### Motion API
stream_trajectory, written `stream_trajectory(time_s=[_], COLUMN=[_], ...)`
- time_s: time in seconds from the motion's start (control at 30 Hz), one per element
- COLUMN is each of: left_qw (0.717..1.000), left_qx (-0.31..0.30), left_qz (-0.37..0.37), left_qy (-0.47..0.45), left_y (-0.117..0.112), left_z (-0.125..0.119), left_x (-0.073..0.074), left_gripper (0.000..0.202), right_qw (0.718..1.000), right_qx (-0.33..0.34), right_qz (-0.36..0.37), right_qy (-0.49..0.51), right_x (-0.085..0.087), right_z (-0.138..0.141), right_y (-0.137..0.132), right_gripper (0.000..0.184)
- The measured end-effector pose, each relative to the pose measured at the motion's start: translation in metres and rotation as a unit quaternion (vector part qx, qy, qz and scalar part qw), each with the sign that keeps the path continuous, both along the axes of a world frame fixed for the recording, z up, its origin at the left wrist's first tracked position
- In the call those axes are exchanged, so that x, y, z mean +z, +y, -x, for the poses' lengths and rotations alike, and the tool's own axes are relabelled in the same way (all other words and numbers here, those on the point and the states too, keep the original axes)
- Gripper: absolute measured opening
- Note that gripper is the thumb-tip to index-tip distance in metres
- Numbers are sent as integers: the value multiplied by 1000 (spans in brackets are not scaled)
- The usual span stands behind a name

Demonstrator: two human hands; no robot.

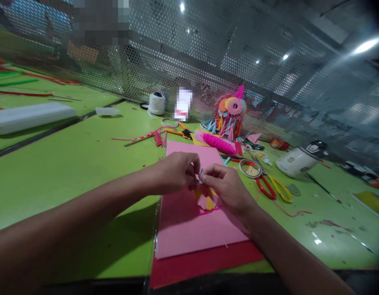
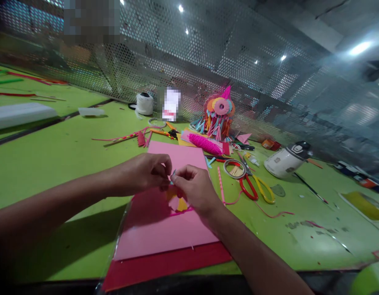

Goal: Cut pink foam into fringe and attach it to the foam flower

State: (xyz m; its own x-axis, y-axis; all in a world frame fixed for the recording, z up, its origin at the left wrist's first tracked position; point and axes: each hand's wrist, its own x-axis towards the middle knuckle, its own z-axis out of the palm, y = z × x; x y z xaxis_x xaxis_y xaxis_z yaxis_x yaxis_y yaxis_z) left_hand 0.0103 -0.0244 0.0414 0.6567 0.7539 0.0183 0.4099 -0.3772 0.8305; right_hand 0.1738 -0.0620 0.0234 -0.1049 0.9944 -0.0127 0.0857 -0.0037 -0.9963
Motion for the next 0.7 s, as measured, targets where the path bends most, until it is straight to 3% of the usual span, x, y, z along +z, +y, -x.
stream_trajectory(time_s=[0.23,0.5,0.7], left_qw=[970,961,956], left_qx=[-29,-73,-72], left_qz=[-237,-264,-274], left_qy=[47,44,69], left_y=[-5,-7,-5], left_z=[4,3,3], left_x=[-2,-3,-4], left_gripper=[5,17,21], right_qw=[987,983,985], right_qx=[25,39,59], right_qz=[105,143,154], right_qy=[117,107,51], right_x=[0,3,-2], right_z=[-5,-10,-10], right_y=[4,6,10], right_gripper=[16,13,12])
